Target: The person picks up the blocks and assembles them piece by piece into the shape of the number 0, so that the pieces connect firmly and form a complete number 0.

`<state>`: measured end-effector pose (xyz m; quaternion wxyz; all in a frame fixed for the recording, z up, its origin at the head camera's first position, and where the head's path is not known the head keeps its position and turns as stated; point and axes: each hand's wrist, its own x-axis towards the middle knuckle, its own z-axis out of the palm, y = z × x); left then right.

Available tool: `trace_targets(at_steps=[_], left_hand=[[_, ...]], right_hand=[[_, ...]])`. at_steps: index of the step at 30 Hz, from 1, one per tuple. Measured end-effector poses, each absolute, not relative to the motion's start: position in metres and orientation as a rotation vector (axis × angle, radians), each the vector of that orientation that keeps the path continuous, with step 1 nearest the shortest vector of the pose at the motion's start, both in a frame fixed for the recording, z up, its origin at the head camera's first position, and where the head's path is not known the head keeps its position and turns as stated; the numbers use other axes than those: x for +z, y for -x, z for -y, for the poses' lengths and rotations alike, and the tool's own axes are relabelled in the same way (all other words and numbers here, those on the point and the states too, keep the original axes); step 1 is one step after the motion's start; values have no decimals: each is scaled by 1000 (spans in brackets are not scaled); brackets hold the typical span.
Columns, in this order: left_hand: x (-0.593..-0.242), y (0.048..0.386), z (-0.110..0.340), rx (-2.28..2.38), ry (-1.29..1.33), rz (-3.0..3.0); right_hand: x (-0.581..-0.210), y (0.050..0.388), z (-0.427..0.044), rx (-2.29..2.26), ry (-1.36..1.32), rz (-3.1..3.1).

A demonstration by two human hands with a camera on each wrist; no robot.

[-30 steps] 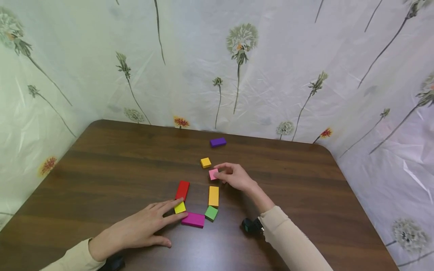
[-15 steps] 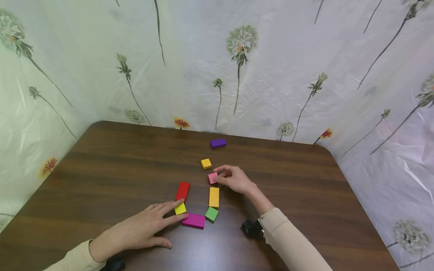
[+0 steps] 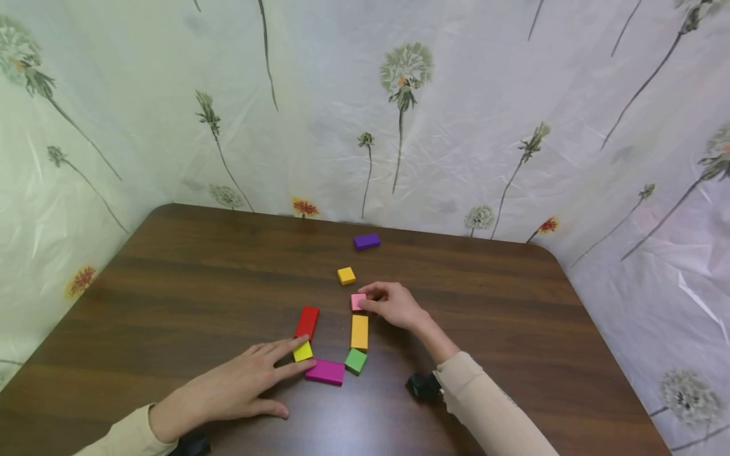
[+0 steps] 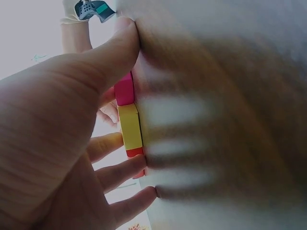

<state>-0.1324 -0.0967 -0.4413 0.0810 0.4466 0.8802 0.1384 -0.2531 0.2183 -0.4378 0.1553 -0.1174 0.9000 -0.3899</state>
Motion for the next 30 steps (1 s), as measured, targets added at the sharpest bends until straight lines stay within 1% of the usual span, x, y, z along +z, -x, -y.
trace_targets(at_steps=[22,30], left_hand=[[-443,133,97,407,-1333,-2632],[-442,133,97,412,-1323,-2626]], right_hand=[[-443,254,-219,-1066,420,-2614],[-442,254,-218,-1067,409,-2607]])
